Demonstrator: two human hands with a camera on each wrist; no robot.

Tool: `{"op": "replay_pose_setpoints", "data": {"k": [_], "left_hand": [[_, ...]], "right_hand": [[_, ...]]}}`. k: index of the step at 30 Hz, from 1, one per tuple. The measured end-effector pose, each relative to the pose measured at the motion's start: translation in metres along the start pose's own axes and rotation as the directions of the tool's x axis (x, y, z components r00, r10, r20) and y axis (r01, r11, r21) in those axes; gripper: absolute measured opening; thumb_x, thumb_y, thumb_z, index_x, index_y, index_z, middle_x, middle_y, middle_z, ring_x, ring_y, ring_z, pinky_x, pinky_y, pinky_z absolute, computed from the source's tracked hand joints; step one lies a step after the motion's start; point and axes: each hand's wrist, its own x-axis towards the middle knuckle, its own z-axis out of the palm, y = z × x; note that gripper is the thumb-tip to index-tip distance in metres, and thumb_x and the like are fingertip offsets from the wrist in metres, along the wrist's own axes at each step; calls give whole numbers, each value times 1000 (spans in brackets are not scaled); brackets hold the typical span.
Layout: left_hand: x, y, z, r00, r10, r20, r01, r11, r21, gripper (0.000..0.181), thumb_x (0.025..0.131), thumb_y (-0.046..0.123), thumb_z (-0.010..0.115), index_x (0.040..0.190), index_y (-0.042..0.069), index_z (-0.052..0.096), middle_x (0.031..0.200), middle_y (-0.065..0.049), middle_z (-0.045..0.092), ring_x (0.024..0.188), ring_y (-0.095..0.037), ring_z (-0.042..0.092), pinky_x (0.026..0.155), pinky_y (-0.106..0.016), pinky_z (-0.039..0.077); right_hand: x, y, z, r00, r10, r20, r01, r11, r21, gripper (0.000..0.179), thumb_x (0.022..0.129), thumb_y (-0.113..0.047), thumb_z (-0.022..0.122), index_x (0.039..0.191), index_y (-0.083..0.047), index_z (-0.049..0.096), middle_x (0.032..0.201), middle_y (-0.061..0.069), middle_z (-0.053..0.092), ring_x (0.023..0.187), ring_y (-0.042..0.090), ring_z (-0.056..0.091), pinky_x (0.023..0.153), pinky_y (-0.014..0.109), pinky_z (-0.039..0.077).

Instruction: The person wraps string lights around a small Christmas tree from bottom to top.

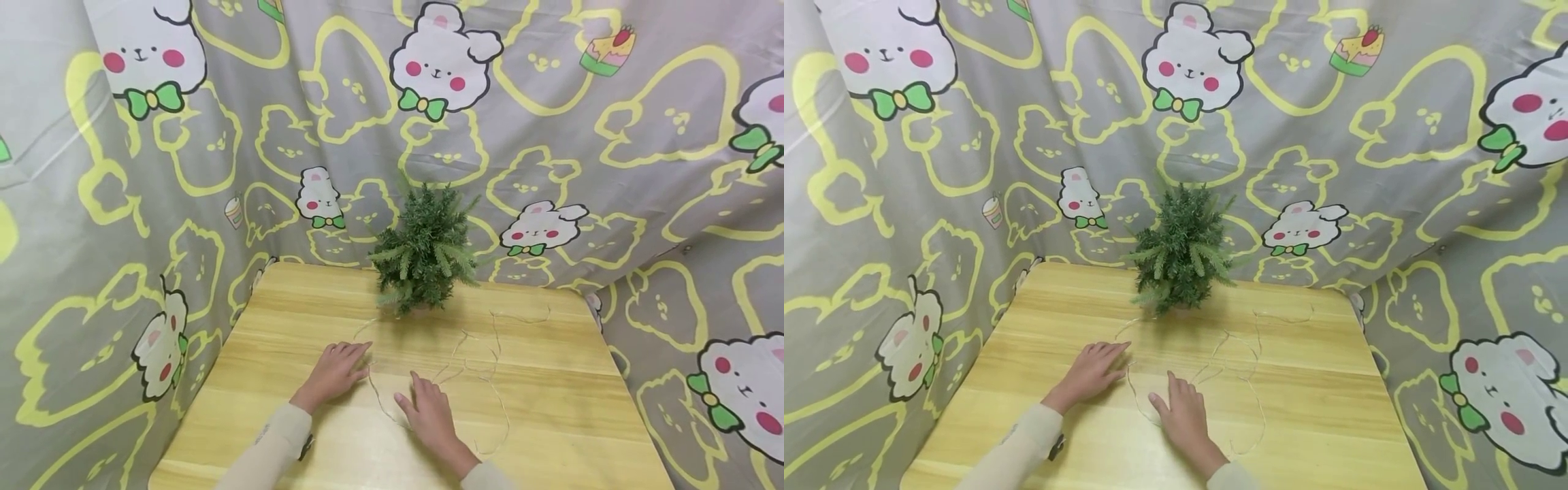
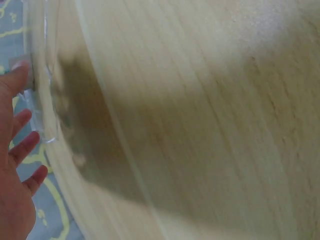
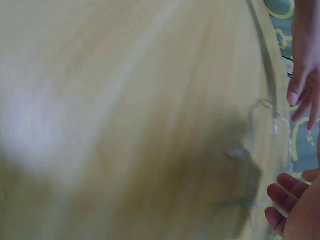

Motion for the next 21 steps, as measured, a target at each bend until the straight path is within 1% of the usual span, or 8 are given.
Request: {"op": "replay_pose_setpoints", "data": {"k": [3,5,9,12,15,17,21], "left_hand": [[1,-4,4,999,30,-31,-28,998,62,66,95,38,69,153,19,43,142,-5,60,126,-29,56,108,-54,42],[2,-6,6,998,43,-45,-39,995,93,64,94,37,71,151,19,47,140,-4,61,124,-28,57,106,-54,43],[4,-7,8,997,53,-49,-47,991,124,58,93,35,73,146,21,54,136,-2,63,122,-27,58,105,-53,44],[8,-7,8,995,69,-67,-59,988,141,52,91,34,76,139,22,60,130,-1,66,118,-26,59,102,-52,45],[13,-7,9,993,83,-86,-70,986,150,48,88,32,79,133,22,65,123,0,69,113,-25,60,99,-51,46],[16,-9,9,994,75,-76,-63,987,149,45,87,32,79,130,23,67,120,1,71,111,-25,61,99,-51,47],[19,-12,11,998,39,-52,-32,991,133,41,86,30,80,126,24,70,117,2,73,110,-24,62,99,-52,47]], "right_hand": [[-2,-2,13,1000,9,-11,-10,999,-43,67,100,-54,54,143,-3,52,130,17,63,119,34,57,95,50,45],[-2,-2,20,1000,3,-23,-5,996,-93,64,98,-56,55,136,-4,58,122,13,66,113,30,59,90,45,46],[-6,-5,29,998,-17,-66,6,986,-168,55,92,-59,63,115,-9,68,104,2,66,102,21,58,81,36,44],[-8,-6,33,995,-26,-96,7,980,-198,47,87,-57,70,102,-13,70,96,-3,63,95,17,56,78,33,42],[-11,-7,36,994,-21,-110,-2,978,-210,41,85,-54,74,96,-15,69,92,-5,61,89,14,52,74,30,38],[-12,-7,38,993,-15,-119,-11,976,-219,38,84,-51,76,94,-16,69,91,-6,59,87,13,49,73,29,36],[-12,-7,42,990,-22,-139,-14,968,-252,32,84,-47,78,90,-18,68,86,-7,55,83,13,47,73,30,34]]}}
